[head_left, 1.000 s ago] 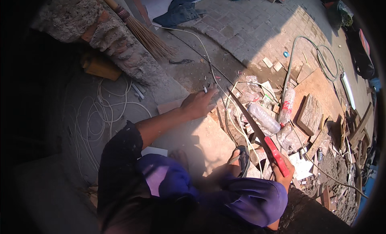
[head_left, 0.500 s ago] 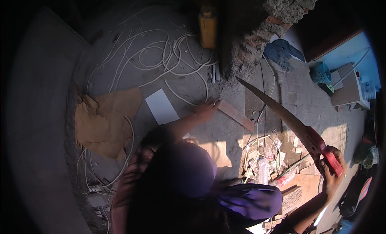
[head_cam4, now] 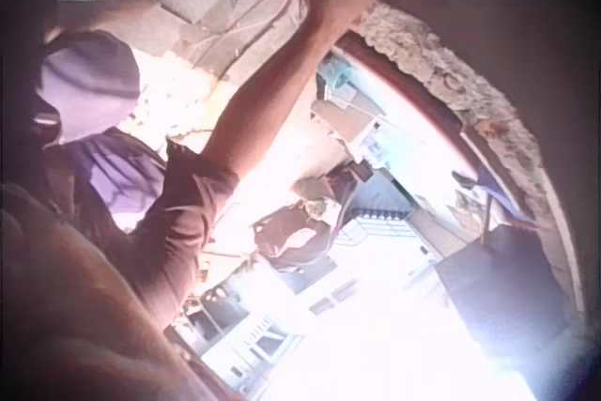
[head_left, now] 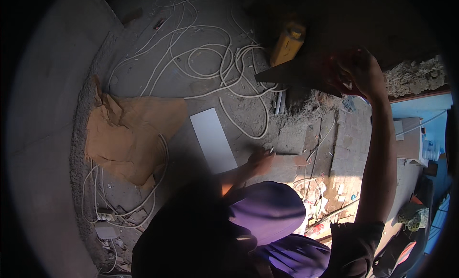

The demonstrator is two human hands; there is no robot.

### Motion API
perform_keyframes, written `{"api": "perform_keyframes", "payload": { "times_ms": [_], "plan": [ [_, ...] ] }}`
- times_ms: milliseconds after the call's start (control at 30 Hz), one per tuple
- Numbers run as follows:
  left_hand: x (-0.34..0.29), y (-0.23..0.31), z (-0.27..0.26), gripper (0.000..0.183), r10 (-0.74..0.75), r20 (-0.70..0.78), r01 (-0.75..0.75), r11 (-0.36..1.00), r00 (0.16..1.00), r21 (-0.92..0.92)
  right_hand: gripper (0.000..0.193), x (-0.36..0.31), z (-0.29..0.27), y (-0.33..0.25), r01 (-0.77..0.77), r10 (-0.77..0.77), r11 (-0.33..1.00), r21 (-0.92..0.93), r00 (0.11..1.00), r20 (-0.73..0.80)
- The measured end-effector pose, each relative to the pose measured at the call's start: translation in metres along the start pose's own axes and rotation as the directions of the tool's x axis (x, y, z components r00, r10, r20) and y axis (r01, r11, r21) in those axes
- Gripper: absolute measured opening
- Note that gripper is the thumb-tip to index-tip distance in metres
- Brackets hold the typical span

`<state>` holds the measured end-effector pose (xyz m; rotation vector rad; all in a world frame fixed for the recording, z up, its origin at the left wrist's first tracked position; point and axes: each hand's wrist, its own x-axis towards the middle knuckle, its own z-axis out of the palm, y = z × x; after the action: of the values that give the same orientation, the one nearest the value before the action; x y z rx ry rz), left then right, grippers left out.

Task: The person sits on the floor and uses a hand saw to cut a piece of wood. After cutting, they pick up the cut piece and walk through a cluttered construction area, carrying the wood to another location.

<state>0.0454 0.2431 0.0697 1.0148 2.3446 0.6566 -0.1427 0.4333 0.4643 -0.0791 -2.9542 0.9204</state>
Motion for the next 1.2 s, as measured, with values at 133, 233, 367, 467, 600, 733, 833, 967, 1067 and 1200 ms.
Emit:
{"api": "perform_keyframes", "payload": {
  "times_ms": [133,233,367,467,600,733,833,967,1067,1200],
  "plan": [
    [-0.117,-0.022,-0.059,0.067,-0.257,0.16,0.302,0.836,0.953,-0.457,0.016,0.096,0.025,0.019,0.048,-0.039,0.989,-0.142,0.997,0.062],
    [-0.181,-0.049,-0.055,0.065,-0.26,0.265,0.371,0.656,0.929,-0.657,0.021,0.121,0.001,0.04,0.07,-0.146,0.781,-0.62,0.987,-0.073],
    [-0.245,-0.087,-0.017,0.063,-0.342,0.322,0.459,0.483,0.883,-0.746,0.048,0.129,0.041,0.038,0.016,-0.451,0.468,-0.884,0.864,-0.223],
    [-0.253,-0.097,0.005,0.061,-0.357,0.247,0.376,0.356,0.901,-0.855,0.051,0.088,0.089,0.023,0.311,-0.701,0.495,-0.811,0.695,-0.161],
    [-0.237,-0.097,0.006,0.053,-0.281,0.081,0.079,-0.016,0.956,-0.997,0.077,-0.014,0.191,0.053,0.226,-0.042,0.934,-0.277,0.839,0.542],
    [-0.203,-0.072,-0.035,0.053,-0.308,0.058,-0.033,-0.281,0.95,-0.959,0.095,-0.087,0.268,0.087,-0.597,-0.102,0.743,0.302,0.345,0.933],
    [-0.202,-0.07,-0.033,0.056,-0.406,0.093,0.094,-0.019,0.909,-0.995,0.073,-0.109,0.301,0.074,-0.77,-0.145,0.499,0.397,0.378,0.915],
    [-0.175,-0.122,-0.021,0.06,-0.798,0.017,0.35,0.245,0.602,-0.904,0.051,-0.096,0.287,0.073,-0.634,-0.061,0.606,0.48,0.565,0.823],
    [-0.159,-0.159,-0.003,0.067,-0.875,-0.404,0.641,0.474,0.267,-0.603,0.047,-0.092,0.28,0.117,-0.813,-0.193,0.129,0.567,0.541,0.819],
    [-0.127,-0.15,-0.009,0.073,-0.9,-0.298,0.513,0.429,0.319,-0.744,0.055,-0.088,0.242,0.165,-0.796,-0.285,0.092,0.599,0.555,0.781]
  ]
}}
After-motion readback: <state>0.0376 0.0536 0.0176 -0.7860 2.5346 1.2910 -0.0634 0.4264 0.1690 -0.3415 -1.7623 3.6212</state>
